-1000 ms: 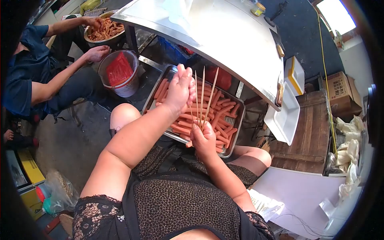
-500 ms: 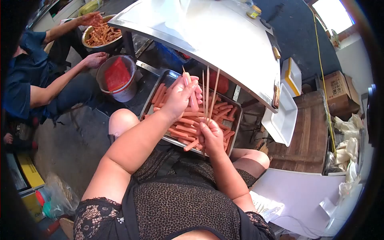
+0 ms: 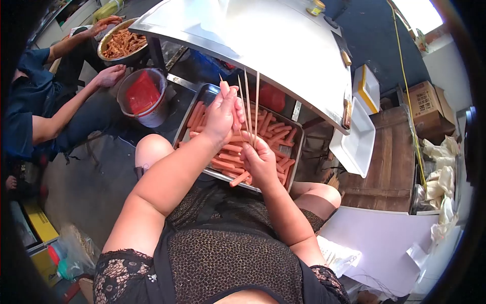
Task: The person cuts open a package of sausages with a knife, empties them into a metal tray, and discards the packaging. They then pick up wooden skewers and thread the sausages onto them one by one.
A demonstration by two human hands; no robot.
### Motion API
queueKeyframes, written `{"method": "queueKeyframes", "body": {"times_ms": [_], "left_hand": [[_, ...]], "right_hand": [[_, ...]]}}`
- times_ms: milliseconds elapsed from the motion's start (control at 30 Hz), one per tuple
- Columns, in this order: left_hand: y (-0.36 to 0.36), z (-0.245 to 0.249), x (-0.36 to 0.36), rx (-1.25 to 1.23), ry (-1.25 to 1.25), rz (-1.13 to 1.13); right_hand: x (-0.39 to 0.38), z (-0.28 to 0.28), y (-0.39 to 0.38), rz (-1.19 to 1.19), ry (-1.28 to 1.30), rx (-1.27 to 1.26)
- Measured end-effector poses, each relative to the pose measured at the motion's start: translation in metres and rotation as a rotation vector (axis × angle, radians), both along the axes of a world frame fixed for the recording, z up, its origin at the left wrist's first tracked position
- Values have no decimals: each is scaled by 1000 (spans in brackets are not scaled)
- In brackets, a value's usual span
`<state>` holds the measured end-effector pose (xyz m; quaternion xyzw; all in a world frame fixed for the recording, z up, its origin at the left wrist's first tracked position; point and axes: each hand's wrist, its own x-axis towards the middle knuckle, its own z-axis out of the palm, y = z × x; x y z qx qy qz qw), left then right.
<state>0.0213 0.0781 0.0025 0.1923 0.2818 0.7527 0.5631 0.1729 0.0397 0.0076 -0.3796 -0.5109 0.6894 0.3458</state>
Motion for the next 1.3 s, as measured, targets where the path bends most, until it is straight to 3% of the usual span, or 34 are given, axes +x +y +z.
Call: {"method": "queueKeyframes", "body": {"times_ms": [67, 500, 700, 733, 767, 800, 833, 900, 933, 1000, 1067, 1133, 1267, 1300], "left_hand": [[-2, -3, -1, -10, -179, 3], [-1, 8, -1, -104, -45, 82], [-3, 10, -1, -68, 5, 61], [-4, 14, -3, -80, 12, 43], [0, 5, -9, 4, 72, -4], [3, 4, -17, -109, 235, -49], [7, -2, -23, -159, 417, -76], [10, -24, -34, -269, 815, -150], [4, -29, -33, -279, 824, -163], [-2, -35, -30, -254, 1495, -315], [-7, -55, -23, -178, 1829, -403], [-17, -65, -11, -102, 1934, -285], [-20, -78, 6, -106, 2068, -265], [-20, -77, 8, -95, 2091, -260]], "right_hand": [[-10, -2, -5, 2, 39, -76], [-26, -9, 4, -20, 105, -128], [-17, -2, 15, -16, -18, -67], [-12, 5, 25, -33, -117, 48], [-6, 11, 38, -48, -214, 157], [1, 9, 63, -147, -156, 280], [8, 41, 76, -227, -147, 397], [40, 40, 141, -297, -582, 505], [50, 48, 160, -345, -757, 526], [67, 50, 196, -270, -1073, 706], [78, 46, 218, -273, -1147, 807], [85, 52, 213, -314, -1170, 897], [88, 75, 166, -418, -1143, 1105], [84, 86, 141, -369, -1029, 926]]}}
